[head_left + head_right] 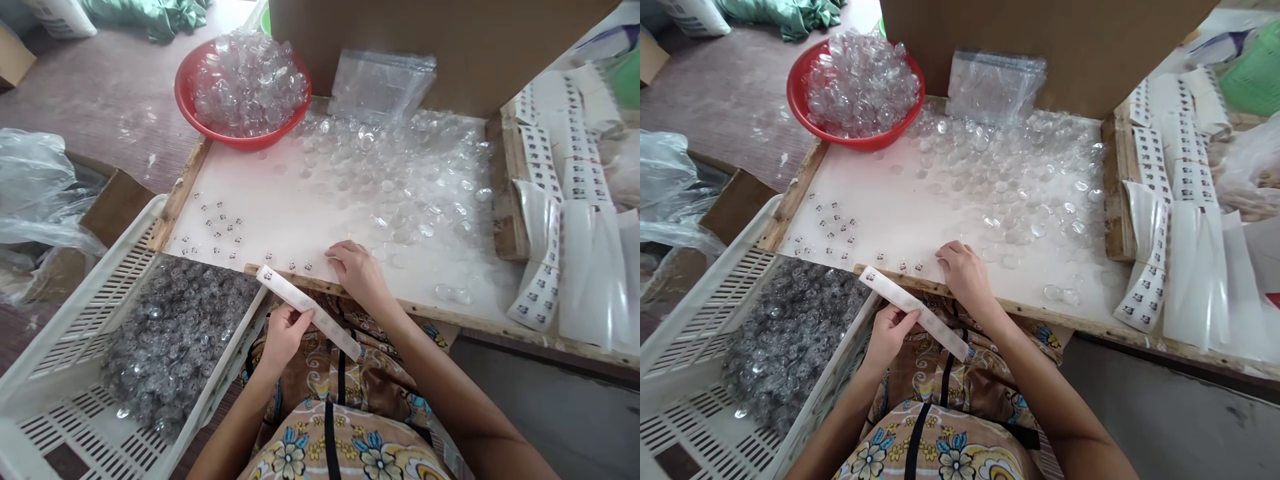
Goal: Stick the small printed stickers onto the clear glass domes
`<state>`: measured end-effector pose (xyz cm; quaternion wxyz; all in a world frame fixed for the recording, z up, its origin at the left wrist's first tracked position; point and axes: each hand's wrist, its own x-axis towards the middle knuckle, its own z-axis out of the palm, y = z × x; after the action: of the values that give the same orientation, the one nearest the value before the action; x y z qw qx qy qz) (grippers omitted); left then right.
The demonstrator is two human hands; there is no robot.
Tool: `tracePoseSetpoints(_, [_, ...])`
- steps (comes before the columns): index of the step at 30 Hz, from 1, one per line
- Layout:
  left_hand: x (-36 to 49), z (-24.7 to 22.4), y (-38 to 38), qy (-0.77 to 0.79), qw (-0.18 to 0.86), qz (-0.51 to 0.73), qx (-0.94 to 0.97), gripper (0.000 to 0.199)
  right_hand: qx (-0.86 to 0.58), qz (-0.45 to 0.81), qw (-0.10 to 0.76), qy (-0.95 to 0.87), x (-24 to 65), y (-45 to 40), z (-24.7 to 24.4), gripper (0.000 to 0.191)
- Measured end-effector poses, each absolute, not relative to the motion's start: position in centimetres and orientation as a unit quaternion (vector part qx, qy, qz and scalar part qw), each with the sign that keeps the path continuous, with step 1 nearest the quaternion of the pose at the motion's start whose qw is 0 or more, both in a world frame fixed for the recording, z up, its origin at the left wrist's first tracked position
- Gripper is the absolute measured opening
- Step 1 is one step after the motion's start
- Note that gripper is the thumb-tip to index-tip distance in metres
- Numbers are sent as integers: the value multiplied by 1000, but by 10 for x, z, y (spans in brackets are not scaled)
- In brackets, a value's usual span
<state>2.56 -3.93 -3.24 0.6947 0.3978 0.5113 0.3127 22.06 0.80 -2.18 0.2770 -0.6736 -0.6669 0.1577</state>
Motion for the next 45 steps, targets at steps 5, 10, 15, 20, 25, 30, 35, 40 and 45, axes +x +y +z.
tracePoseSetpoints(5, [31,-34,-45,491,694,300,433,20,-609,270,384,-639,186,-3,7,17])
tracePoseSetpoints(10, [33,-34,-49,477,677,313,466,17,-573,323,450,-605,150,-7,9,8])
tracePoseSetpoints(15, [33,-35,-49,500,660,308,468,19,-584,249,434,-639,142,-19,1,13])
tracePoseSetpoints(20, [33,-35,-48,512,654,294,472,17,-550,348,508,-564,163,-12,11,12])
tracePoseSetpoints(25, [26,-43,-47,521,662,272,465,21,-629,419,473,-452,224,9,-7,24])
tracePoseSetpoints(30, [26,-47,-45,505,690,283,436,20,-693,412,393,-442,251,14,-36,25])
tracePoseSetpoints(35, [28,-43,-44,508,685,290,434,17,-728,377,342,-460,243,14,-31,21])
tracePoseSetpoints(40, [26,-45,-45,511,676,290,445,17,-747,287,312,-513,235,14,-29,11])
tracePoseSetpoints(45, [24,-50,-48,508,667,281,468,21,-754,204,291,-552,213,19,-32,14])
